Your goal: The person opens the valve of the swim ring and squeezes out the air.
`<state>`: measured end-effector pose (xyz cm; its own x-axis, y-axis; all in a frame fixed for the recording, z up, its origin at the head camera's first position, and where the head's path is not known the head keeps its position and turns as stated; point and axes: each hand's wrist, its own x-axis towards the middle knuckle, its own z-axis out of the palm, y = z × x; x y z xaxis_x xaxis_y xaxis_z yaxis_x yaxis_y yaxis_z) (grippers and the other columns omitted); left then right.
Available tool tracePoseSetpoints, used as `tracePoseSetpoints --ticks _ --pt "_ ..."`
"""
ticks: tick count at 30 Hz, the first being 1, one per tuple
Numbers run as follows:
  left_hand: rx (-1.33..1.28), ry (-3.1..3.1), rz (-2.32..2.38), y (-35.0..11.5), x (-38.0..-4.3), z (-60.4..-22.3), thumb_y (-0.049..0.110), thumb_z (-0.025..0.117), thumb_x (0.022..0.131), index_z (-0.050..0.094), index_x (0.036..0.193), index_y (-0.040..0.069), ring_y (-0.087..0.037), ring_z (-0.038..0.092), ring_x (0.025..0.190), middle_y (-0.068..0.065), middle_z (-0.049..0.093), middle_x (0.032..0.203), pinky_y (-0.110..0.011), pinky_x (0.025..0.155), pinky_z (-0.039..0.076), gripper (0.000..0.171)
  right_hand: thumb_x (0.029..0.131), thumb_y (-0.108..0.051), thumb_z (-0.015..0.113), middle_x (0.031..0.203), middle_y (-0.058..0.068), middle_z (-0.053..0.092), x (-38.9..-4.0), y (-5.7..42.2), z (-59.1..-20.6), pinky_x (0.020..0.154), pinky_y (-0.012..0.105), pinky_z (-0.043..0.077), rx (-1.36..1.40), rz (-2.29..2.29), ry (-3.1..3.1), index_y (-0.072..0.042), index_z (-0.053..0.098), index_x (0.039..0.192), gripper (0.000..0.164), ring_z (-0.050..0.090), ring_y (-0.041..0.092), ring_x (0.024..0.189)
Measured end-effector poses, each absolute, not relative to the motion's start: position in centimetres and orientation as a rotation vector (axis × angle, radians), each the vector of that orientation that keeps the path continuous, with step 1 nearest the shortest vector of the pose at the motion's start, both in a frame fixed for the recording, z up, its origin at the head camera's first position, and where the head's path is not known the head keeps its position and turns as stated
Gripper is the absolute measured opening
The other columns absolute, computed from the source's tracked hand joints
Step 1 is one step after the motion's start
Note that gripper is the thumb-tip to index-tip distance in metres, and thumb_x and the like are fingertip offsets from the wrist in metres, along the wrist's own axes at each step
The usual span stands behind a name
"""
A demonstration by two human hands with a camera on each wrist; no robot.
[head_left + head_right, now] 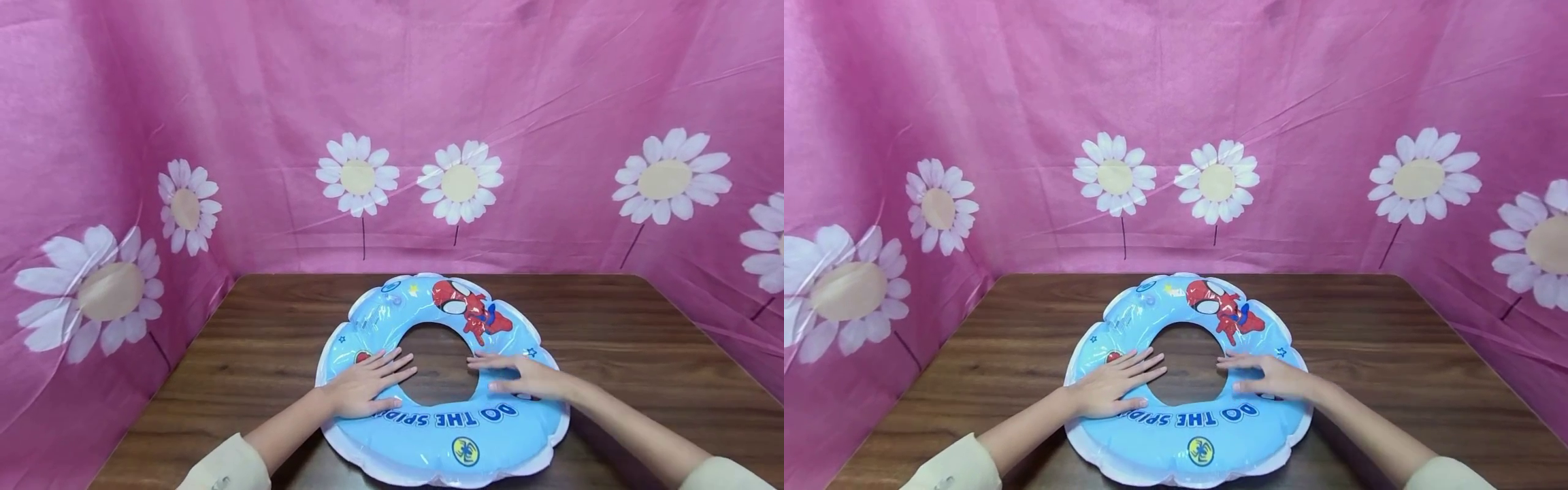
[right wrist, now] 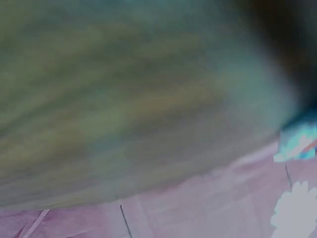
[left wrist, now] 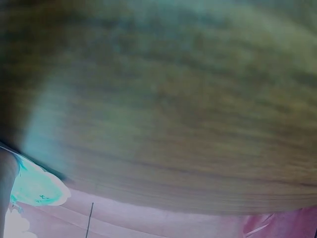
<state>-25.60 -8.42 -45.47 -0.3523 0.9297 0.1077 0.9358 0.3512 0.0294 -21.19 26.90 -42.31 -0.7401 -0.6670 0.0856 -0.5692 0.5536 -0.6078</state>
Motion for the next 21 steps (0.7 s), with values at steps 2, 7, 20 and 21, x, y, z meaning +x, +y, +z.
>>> tracePoseSetpoints --ticks 2,7,20,21 --pt "-1.746 -2.519 -0.142 -8.3 -25.5 -45.3 0.049 0.022 0.098 0.019 0.148 0.017 -0.023 0.006 0.138 -0.004 0.012 0.152 -0.037 0.109 0.009 0.059 0.091 -0.031 0.058 0.129 0.008 0.052 -21.7 27.0 -41.6 0.093 0.054 0.036 -1.156 -0.763 2.702 -0.011 0.058 0.126 0.040 0.042 0.032 0.122" --pt "-1.739 -2.529 -0.136 -8.3 -25.3 -45.3 0.049 0.022 0.098 0.019 0.148 0.017 -0.023 0.005 0.138 -0.003 0.013 0.152 -0.036 0.109 0.009 0.059 0.090 -0.034 0.058 0.128 0.004 0.054 -23.5 26.9 -41.7 0.094 0.047 0.037 -1.718 -0.111 2.904 -0.014 0.061 0.123 0.038 0.045 0.028 0.120" --pt "-1.733 -2.540 -0.174 -8.3 -25.3 -45.4 0.050 0.022 0.098 0.022 0.148 0.017 -0.022 0.007 0.138 -0.004 0.015 0.152 -0.034 0.109 0.007 0.059 0.094 -0.034 0.047 0.149 0.006 0.026 -25.0 27.6 -45.8 0.108 0.037 0.011 -1.562 -0.242 2.895 -0.016 0.032 0.145 0.056 0.021 0.029 0.134" --pt "-1.732 -2.547 -0.200 -8.3 -25.4 -45.3 0.050 0.022 0.098 0.022 0.147 0.016 -0.022 0.007 0.137 -0.004 0.015 0.152 -0.035 0.109 0.007 0.060 0.094 -0.034 0.047 0.149 0.006 0.025 -25.1 27.6 -45.7 0.108 0.037 0.011 -1.555 -0.244 2.894 -0.016 0.032 0.145 0.056 0.020 0.029 0.134"
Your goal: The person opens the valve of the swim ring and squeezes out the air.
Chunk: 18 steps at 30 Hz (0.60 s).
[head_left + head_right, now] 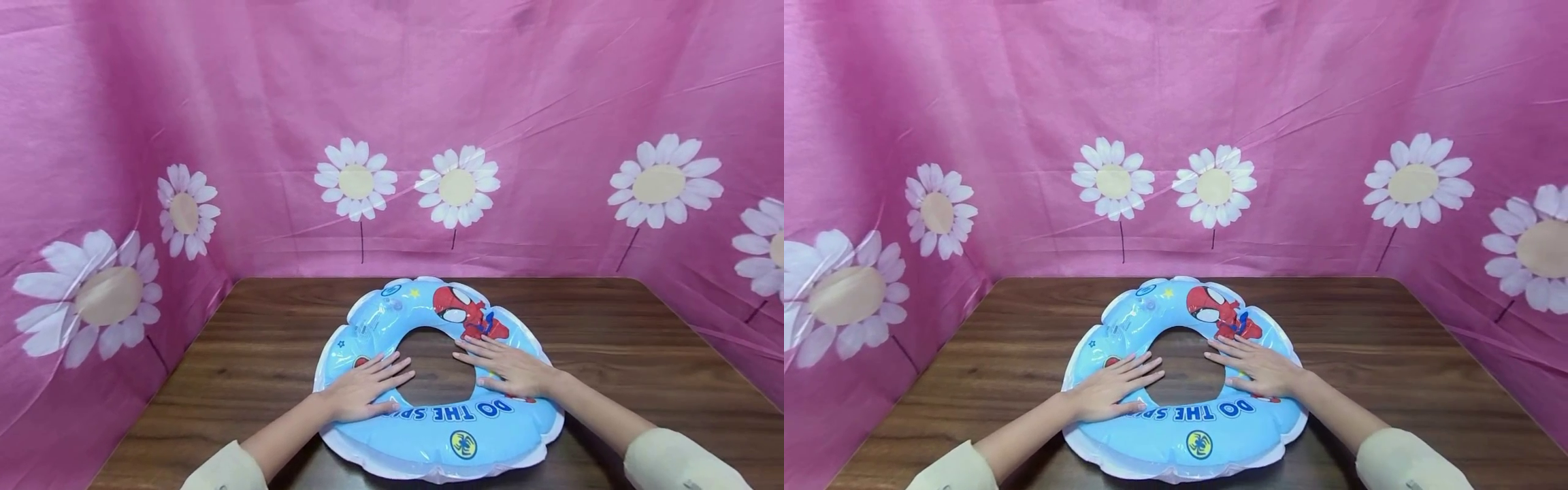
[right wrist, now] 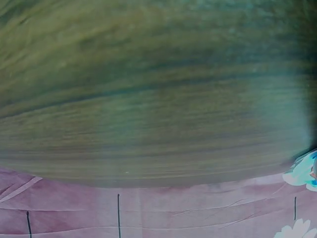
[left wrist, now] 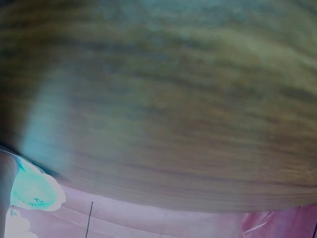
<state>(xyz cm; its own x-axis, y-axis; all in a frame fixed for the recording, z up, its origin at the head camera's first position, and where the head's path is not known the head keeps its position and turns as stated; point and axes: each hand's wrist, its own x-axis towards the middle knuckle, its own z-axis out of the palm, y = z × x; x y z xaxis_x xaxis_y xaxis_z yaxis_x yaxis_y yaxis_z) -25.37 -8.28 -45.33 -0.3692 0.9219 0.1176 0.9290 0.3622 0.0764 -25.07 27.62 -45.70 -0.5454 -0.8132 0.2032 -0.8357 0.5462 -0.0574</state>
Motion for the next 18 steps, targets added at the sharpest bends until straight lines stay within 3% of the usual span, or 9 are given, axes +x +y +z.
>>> tracePoseSetpoints --ticks 5,11,14,18 --pt "-1.667 -2.736 -0.715 -8.6 -25.6 -44.4 0.047 0.034 0.097 0.027 0.146 0.018 -0.024 0.011 0.137 -0.004 0.019 0.150 -0.043 0.108 0.011 0.058 0.094 -0.033 0.048 0.149 0.007 0.025 -25.0 27.6 -45.6 0.108 0.039 0.011 1.423 0.249 -2.635 -0.016 0.031 0.145 0.056 0.020 0.030 0.134" --pt "-1.377 -2.801 -1.700 -9.0 -26.5 -42.8 0.023 0.050 0.095 0.041 0.140 0.011 -0.022 0.023 0.133 -0.002 0.038 0.142 -0.048 0.105 0.019 0.047 0.095 -0.037 0.046 0.149 0.006 0.025 -25.3 27.6 -45.3 0.108 0.038 0.011 1.421 0.187 -2.630 -0.016 0.030 0.145 0.057 0.020 0.029 0.135" --pt "-1.462 -2.821 -1.560 -8.9 -26.9 -42.0 0.018 0.055 0.093 0.049 0.134 0.006 -0.019 0.033 0.129 -0.003 0.047 0.135 -0.041 0.104 0.026 0.043 0.094 -0.037 0.046 0.149 0.005 0.025 -25.2 27.6 -45.3 0.108 0.038 0.011 1.408 0.192 -2.640 -0.017 0.030 0.145 0.057 0.020 0.029 0.135" --pt "-1.750 -2.745 -0.779 -8.0 -27.2 -40.8 0.024 0.056 0.092 0.054 0.129 0.007 -0.018 0.040 0.125 -0.003 0.051 0.131 -0.033 0.102 0.030 0.041 0.094 -0.037 0.046 0.149 0.005 0.025 -24.9 27.8 -45.4 0.108 0.037 0.011 1.406 0.186 -2.649 -0.017 0.029 0.146 0.057 0.020 0.029 0.135"
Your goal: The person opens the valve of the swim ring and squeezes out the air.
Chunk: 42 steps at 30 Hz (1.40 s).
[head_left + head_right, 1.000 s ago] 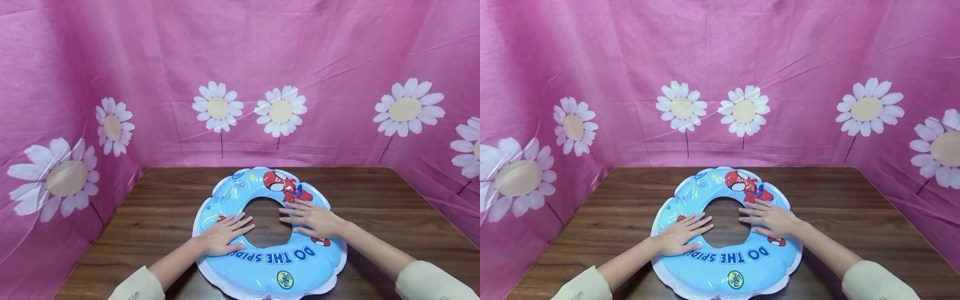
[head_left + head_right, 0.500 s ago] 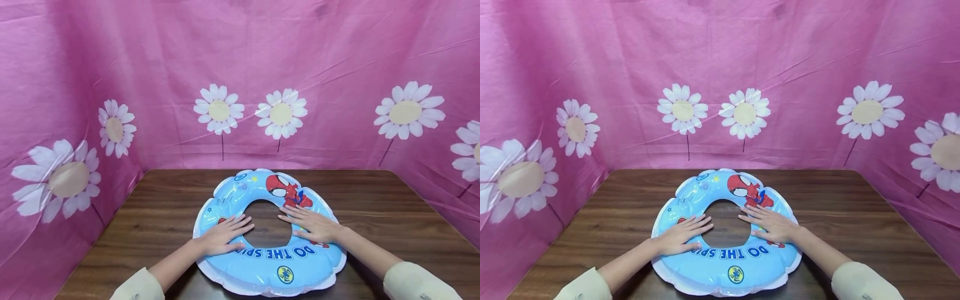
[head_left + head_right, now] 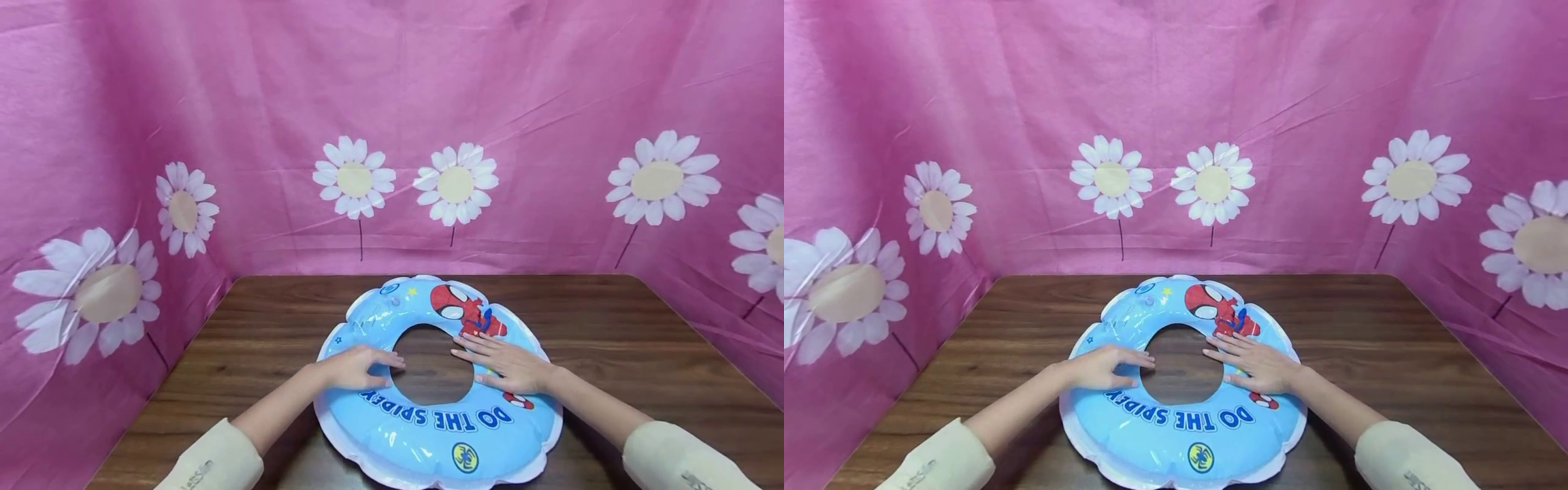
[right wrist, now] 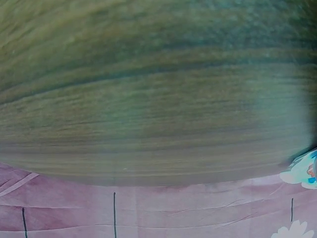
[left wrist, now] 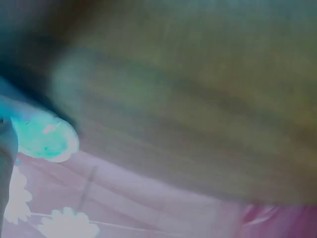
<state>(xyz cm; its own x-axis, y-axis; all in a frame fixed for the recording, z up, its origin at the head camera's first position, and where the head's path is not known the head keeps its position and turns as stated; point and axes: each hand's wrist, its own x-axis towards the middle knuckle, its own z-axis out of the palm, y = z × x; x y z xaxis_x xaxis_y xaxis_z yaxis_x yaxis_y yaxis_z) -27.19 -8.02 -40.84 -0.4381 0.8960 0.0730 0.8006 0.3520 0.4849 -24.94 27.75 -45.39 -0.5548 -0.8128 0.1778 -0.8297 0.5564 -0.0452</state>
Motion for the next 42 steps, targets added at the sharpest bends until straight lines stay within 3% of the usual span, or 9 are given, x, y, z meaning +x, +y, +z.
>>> tracePoseSetpoints --ticks 6,13,21,33,38,42 --pt "1.954 2.622 0.118 -6.8 -29.6 -41.4 0.035 0.042 0.097 0.040 0.140 0.010 -0.023 0.019 0.135 -0.005 0.035 0.144 -0.035 0.108 0.014 0.050 0.094 -0.034 0.048 0.148 0.006 0.026 -25.0 28.1 -45.4 0.109 0.034 0.008 1.395 0.198 -2.624 -0.016 0.031 0.145 0.057 0.021 0.030 0.134" --pt "1.824 2.691 0.012 -7.1 -31.0 -44.3 0.050 0.025 0.098 0.018 0.148 0.014 -0.017 0.001 0.138 -0.001 0.010 0.153 -0.033 0.109 0.003 0.062 0.094 -0.032 0.048 0.148 0.009 0.027 -25.1 27.9 -45.6 0.109 0.036 0.007 1.443 0.209 -2.588 -0.013 0.031 0.145 0.057 0.022 0.032 0.133" --pt "1.654 2.691 0.144 -6.9 -30.9 -44.8 0.055 0.024 0.096 0.011 0.149 0.016 -0.011 0.000 0.137 0.004 0.007 0.153 -0.029 0.109 0.003 0.068 0.094 -0.033 0.048 0.147 0.010 0.028 -24.7 27.9 -45.5 0.108 0.037 0.008 1.433 0.223 -2.580 -0.013 0.033 0.144 0.056 0.022 0.033 0.133" --pt "1.583 2.708 0.158 -7.0 -30.7 -44.7 0.056 0.027 0.095 0.013 0.149 0.017 -0.009 0.004 0.137 0.005 0.010 0.152 -0.027 0.108 0.005 0.068 0.092 -0.035 0.050 0.146 0.008 0.030 -24.9 27.7 -45.5 0.109 0.034 0.008 1.408 0.230 -2.561 -0.013 0.035 0.143 0.057 0.025 0.032 0.132" --pt "1.756 2.778 -0.023 -6.9 -30.6 -44.5 0.052 0.030 0.095 0.017 0.148 0.011 -0.014 0.008 0.137 -0.001 0.016 0.151 -0.029 0.109 0.007 0.068 0.086 -0.036 0.060 0.139 0.008 0.042 -24.7 27.9 -44.4 0.107 0.038 0.015 1.361 0.262 -2.433 -0.010 0.045 0.137 0.059 0.035 0.032 0.127" --pt "1.978 2.895 -0.306 -7.1 -30.4 -43.7 0.052 0.033 0.094 0.031 0.143 0.005 -0.022 0.019 0.135 -0.008 0.029 0.147 -0.035 0.108 0.013 0.068 0.081 -0.034 0.065 0.130 0.010 0.051 -24.9 28.0 -42.5 0.102 0.046 0.024 1.342 0.222 -2.332 -0.005 0.054 0.128 0.056 0.043 0.032 0.121"
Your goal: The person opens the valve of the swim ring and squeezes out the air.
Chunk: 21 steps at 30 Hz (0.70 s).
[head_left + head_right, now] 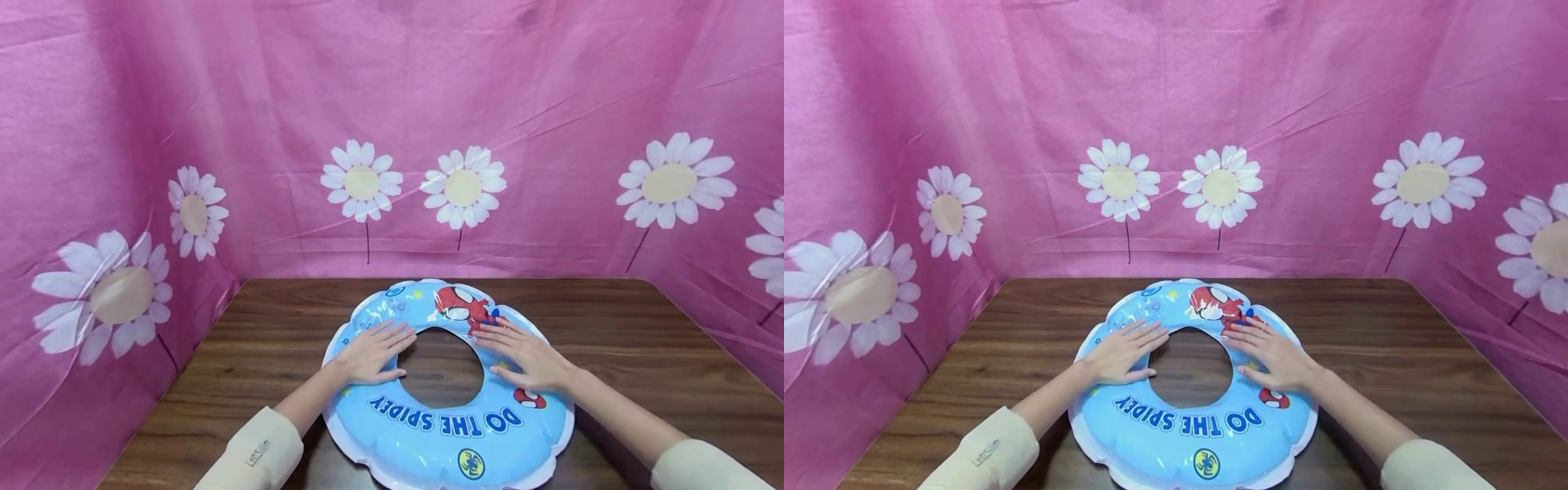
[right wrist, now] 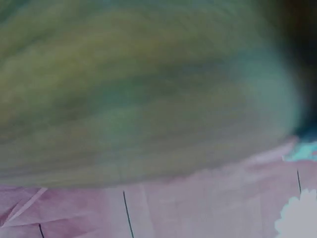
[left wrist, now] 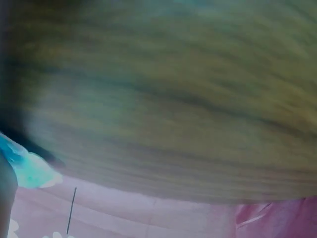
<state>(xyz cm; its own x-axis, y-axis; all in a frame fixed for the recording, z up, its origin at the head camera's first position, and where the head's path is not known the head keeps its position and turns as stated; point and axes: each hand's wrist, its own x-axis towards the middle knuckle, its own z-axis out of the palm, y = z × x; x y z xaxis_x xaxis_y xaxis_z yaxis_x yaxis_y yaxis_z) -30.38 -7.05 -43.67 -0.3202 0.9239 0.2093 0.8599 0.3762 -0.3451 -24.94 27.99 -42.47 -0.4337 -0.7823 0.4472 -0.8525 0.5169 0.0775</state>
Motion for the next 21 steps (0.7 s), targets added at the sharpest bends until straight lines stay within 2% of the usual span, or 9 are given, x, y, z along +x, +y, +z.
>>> tracePoseSetpoints --ticks 5,8,10,13,16,21 --pt "-1.371 -2.180 0.203 -7.0 -30.6 -42.0 0.054 0.041 0.089 0.048 0.133 0.005 -0.028 0.039 0.125 -0.010 0.047 0.134 -0.042 0.104 0.024 0.066 0.076 -0.027 0.071 0.124 0.012 0.055 -26.3 27.0 -39.5 0.098 0.049 0.031 1.278 0.180 -2.368 -0.005 0.060 0.120 0.050 0.047 0.032 0.117" --pt "-1.144 -2.291 0.073 -6.4 -31.6 -41.1 0.050 0.047 0.087 0.048 0.132 0.004 -0.028 0.041 0.123 -0.011 0.048 0.133 -0.042 0.104 0.025 0.064 0.078 -0.026 0.071 0.125 0.014 0.054 -27.9 25.8 -38.2 0.098 0.051 0.030 1.144 0.171 -2.455 -0.004 0.059 0.122 0.051 0.046 0.035 0.117" --pt "-0.956 -2.455 -0.054 -5.7 -32.4 -40.9 0.051 0.046 0.087 0.040 0.137 0.002 -0.028 0.036 0.127 -0.012 0.041 0.139 -0.042 0.105 0.021 0.070 0.081 -0.028 0.068 0.128 0.016 0.051 -29.2 25.0 -38.0 0.099 0.052 0.028 1.029 0.162 -2.528 -0.004 0.055 0.127 0.053 0.044 0.036 0.118" --pt "-0.711 -2.733 -0.242 -4.6 -33.3 -41.4 0.058 0.039 0.090 0.022 0.144 0.001 -0.026 0.018 0.135 -0.015 0.021 0.149 -0.042 0.108 0.011 0.081 0.087 -0.032 0.062 0.136 0.017 0.042 -31.0 24.1 -38.7 0.102 0.053 0.023 0.874 0.214 -2.628 -0.006 0.048 0.133 0.055 0.038 0.036 0.123" --pt "-0.610 -2.921 -0.306 -3.8 -33.9 -42.2 0.063 0.030 0.090 0.011 0.147 0.003 -0.025 0.005 0.137 -0.013 0.006 0.152 -0.044 0.108 0.005 0.085 0.091 -0.036 0.056 0.144 0.016 0.032 -32.0 23.3 -40.3 0.101 0.058 0.017 0.769 0.316 -2.697 -0.010 0.042 0.138 0.056 0.028 0.038 0.129" --pt "-0.625 -2.960 -0.254 -3.3 -33.7 -43.7 0.062 0.024 0.092 0.011 0.148 0.007 -0.027 0.006 0.137 -0.010 0.006 0.152 -0.048 0.107 0.007 0.080 0.094 -0.047 0.045 0.149 0.012 0.021 -32.2 22.4 -43.1 0.098 0.066 0.013 0.627 0.344 -2.748 -0.018 0.035 0.143 0.058 0.018 0.044 0.131"
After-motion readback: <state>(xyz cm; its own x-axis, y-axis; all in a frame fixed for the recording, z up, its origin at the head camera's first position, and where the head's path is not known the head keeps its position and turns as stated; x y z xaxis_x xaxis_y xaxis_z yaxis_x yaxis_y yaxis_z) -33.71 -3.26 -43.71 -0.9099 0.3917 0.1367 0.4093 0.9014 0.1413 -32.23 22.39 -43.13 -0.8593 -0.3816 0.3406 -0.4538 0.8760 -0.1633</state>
